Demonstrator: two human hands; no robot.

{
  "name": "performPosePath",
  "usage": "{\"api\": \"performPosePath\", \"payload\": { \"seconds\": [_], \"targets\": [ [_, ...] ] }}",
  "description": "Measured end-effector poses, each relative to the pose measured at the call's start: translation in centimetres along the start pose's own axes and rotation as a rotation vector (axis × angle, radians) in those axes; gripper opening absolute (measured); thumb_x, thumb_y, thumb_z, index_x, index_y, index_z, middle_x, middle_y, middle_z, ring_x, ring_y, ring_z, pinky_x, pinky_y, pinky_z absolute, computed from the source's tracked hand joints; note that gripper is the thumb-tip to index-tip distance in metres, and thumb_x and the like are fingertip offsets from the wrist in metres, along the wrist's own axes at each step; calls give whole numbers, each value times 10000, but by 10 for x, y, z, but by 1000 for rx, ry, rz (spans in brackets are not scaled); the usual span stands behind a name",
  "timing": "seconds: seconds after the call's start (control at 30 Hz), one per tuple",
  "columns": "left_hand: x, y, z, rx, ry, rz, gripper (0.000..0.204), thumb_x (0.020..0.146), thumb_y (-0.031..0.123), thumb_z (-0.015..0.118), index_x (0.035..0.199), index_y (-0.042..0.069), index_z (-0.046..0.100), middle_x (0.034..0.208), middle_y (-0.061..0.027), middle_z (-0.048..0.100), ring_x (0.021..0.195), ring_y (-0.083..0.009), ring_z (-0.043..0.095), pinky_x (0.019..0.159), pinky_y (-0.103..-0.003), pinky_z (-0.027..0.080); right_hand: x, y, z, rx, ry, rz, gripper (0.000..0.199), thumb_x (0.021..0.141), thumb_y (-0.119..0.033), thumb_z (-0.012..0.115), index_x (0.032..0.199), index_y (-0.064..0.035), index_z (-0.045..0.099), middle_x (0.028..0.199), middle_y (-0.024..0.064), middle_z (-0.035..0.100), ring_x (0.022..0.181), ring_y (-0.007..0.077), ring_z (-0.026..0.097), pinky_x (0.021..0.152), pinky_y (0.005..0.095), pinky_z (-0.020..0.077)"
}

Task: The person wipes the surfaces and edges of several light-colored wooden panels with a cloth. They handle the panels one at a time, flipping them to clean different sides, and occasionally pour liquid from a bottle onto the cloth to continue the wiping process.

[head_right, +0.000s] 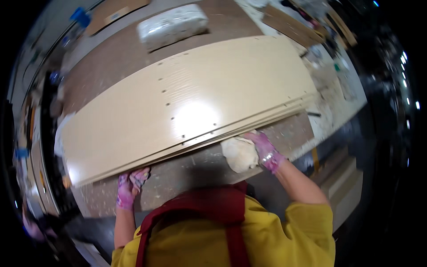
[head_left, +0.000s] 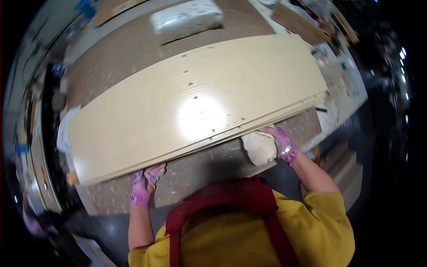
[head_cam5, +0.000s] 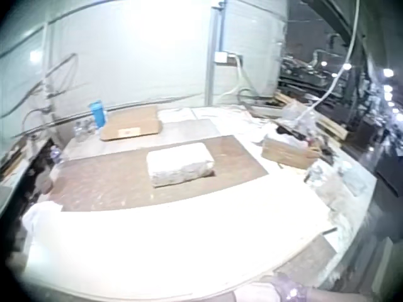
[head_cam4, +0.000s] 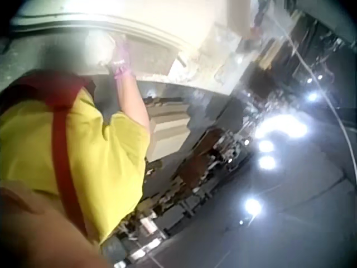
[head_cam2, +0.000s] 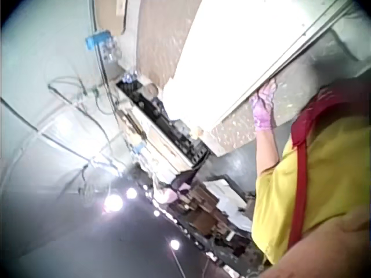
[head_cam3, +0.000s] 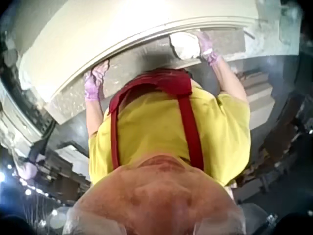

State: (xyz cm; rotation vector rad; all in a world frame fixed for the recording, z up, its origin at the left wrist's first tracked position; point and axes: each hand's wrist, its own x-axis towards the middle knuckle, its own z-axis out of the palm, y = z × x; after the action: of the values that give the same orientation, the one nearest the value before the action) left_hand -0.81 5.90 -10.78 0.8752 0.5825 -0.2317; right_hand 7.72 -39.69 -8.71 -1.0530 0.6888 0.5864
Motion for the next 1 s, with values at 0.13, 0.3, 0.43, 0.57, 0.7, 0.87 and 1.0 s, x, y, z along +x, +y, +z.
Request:
{"api": "performPosePath", "payload": {
  "seconds": [0.13, 0.3, 0.43, 0.57, 0.7, 0.87, 1.0],
  "targets": [
    [4, -1, -11, 22, 25, -35, 455, 944, 256, 369, 1258, -70, 418, 1167, -306, 522, 1069, -443, 557, 799, -471, 539, 30, 26, -27, -761, -173, -749, 194, 858, -156, 573, 989, -16, 604, 876, 103, 657, 759, 230, 661, 677, 362, 554],
    [19, 12, -1, 39, -157, 14, 470, 966, 290, 437, 1287, -53, 415, 1196, -266, 550, 1097, -414, 556, 881, -445, 507, 21, -13, 16, 33, 14, -102, 188, 873, -165, 560, 970, -7, 593, 849, 123, 657, 720, 243, 663, 642, 378, 560],
    [47, 21, 11, -52, -126, -21, 442, 989, 260, 367, 1310, -41, 402, 1248, -280, 515, 1118, -394, 549, 868, -439, 513, 65, -33, 28, 148, 48, -128, 166, 852, -119, 571, 942, 20, 588, 822, 133, 645, 732, 235, 665, 614, 363, 554],
    [65, 25, 26, -91, -137, -18, 422, 977, 238, 398, 1298, -35, 421, 1245, -275, 523, 1134, -379, 545, 859, -428, 516, 93, -56, 37, -37, 149, -248, 161, 836, -135, 597, 890, 16, 618, 841, 129, 656, 734, 220, 660, 612, 339, 538],
    [73, 21, 30, -60, -147, 39, 448, 950, 269, 482, 1270, -42, 447, 1196, -261, 563, 1073, -354, 590, 852, -408, 527, 102, -61, 32, -60, -10, -266, 174, 830, -168, 615, 900, -14, 653, 880, 103, 667, 734, 194, 658, 624, 323, 535],
    [-11, 58, 85, 469, -234, -103, 492, 953, 358, 478, 1193, -71, 503, 1002, -212, 653, 848, -276, 676, 709, -333, 560, 22, -85, 19, -381, -27, -456, 258, 825, -237, 640, 981, -32, 650, 900, 66, 668, 811, 165, 640, 678, 299, 525],
    [-49, 106, 119, 803, -226, 187, 498, 931, 392, 514, 1157, -50, 549, 963, -159, 670, 810, -232, 668, 723, -305, 520, -6, -130, -35, -565, 252, -980, 352, 817, -261, 638, 1051, 2, 619, 949, 82, 659, 892, 150, 615, 746, 268, 511]
  ]
}}
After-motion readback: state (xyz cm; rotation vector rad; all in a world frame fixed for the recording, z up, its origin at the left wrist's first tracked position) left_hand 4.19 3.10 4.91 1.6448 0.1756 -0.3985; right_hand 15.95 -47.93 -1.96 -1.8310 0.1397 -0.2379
